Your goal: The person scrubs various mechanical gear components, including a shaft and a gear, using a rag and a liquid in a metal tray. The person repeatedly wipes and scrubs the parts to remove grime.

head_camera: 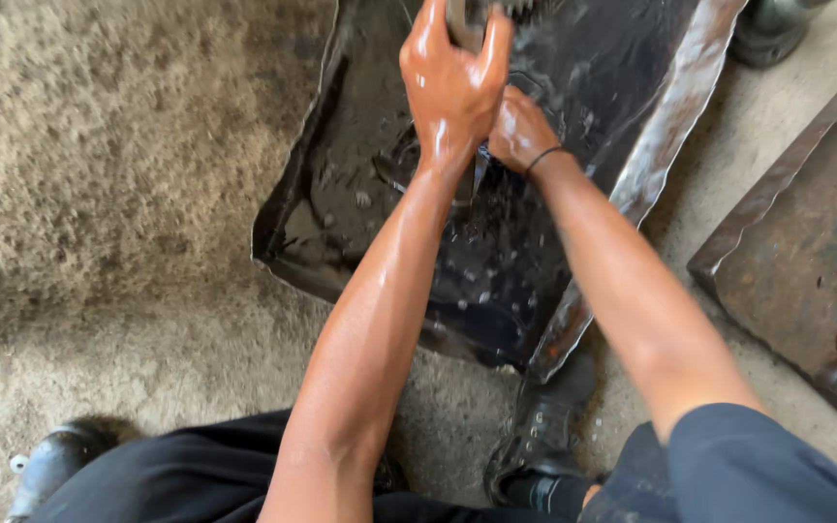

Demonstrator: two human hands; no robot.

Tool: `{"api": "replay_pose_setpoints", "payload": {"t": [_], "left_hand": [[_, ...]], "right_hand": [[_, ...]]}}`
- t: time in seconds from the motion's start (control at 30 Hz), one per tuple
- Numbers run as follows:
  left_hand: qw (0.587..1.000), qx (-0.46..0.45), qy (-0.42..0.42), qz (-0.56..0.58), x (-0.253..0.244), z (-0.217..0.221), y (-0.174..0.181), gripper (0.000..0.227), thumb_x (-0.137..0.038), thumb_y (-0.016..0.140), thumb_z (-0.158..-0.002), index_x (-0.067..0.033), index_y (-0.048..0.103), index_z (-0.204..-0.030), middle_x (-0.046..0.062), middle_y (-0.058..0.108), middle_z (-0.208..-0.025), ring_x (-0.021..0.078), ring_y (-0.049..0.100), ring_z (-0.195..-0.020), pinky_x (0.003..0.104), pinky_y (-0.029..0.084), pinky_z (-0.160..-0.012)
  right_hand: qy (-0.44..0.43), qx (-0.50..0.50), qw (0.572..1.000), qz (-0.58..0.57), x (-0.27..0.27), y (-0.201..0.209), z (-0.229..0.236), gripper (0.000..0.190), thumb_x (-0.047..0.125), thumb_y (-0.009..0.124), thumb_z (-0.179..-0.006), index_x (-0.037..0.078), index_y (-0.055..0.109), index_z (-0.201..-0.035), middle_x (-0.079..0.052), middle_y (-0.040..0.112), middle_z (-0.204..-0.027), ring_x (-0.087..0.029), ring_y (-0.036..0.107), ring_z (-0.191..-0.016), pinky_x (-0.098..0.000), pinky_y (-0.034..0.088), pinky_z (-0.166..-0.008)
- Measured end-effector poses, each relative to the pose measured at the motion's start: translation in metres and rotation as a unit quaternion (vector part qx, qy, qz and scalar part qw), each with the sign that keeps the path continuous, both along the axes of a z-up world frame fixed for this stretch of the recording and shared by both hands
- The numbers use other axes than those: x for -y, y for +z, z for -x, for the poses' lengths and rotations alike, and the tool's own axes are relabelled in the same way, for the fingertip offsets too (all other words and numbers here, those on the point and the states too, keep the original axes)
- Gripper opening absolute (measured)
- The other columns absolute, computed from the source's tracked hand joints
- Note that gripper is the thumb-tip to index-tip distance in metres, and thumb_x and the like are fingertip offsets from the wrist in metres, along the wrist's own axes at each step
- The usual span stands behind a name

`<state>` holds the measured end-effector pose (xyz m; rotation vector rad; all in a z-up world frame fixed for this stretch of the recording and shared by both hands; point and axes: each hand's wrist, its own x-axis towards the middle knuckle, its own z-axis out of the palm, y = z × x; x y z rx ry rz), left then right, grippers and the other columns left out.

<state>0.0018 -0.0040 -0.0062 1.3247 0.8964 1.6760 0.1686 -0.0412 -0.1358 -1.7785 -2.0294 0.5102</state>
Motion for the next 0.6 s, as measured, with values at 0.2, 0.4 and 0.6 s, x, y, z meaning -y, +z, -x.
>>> {"api": "replay_pose_setpoints", "payload": {"t": [0.2, 0.4, 0.6], "left_hand": [[1.000, -0.017, -0.004, -0.003, 0.000, 0.000, 0.000, 0.020, -0.017, 0.070, -0.093, -0.0024, 0.057, -0.098, 0.011, 0.059, -0.077, 0.0225, 0.051, -0.064, 0.036, 0.051, -0.066], [1.000, -0.021, 0.002, 0.022, -0.009, -0.006, -0.006, 0.021, -0.018, 0.072, -0.093, -0.0033, 0.061, -0.103, 0.010, 0.061, -0.076, 0.0208, 0.052, -0.060, 0.037, 0.051, -0.067], [1.000, -0.011, -0.004, 0.009, -0.004, 0.000, 0.002, 0.025, -0.019, 0.068, -0.092, -0.0039, 0.062, -0.112, 0.012, 0.067, -0.083, 0.0264, 0.059, -0.066, 0.039, 0.054, -0.070]], "right_hand": [[0.011, 0.023, 0.999, -0.022, 0.003, 0.004, 0.007, 0.042, 0.011, 0.055, -0.092, 0.005, 0.061, -0.134, -0.024, 0.061, -0.139, -0.045, 0.058, -0.123, -0.0489, 0.051, -0.102], [0.058, 0.049, 0.994, 0.081, 0.023, 0.008, 0.004, 0.034, 0.018, 0.060, -0.099, 0.010, 0.065, -0.131, -0.018, 0.067, -0.137, -0.041, 0.060, -0.129, -0.0485, 0.050, -0.110], [-0.149, 0.033, 0.963, 0.223, -0.020, 0.019, 0.020, 0.061, 0.031, 0.065, -0.095, 0.007, 0.045, -0.148, -0.026, 0.060, -0.136, -0.046, 0.056, -0.125, -0.0511, 0.047, -0.103]]}}
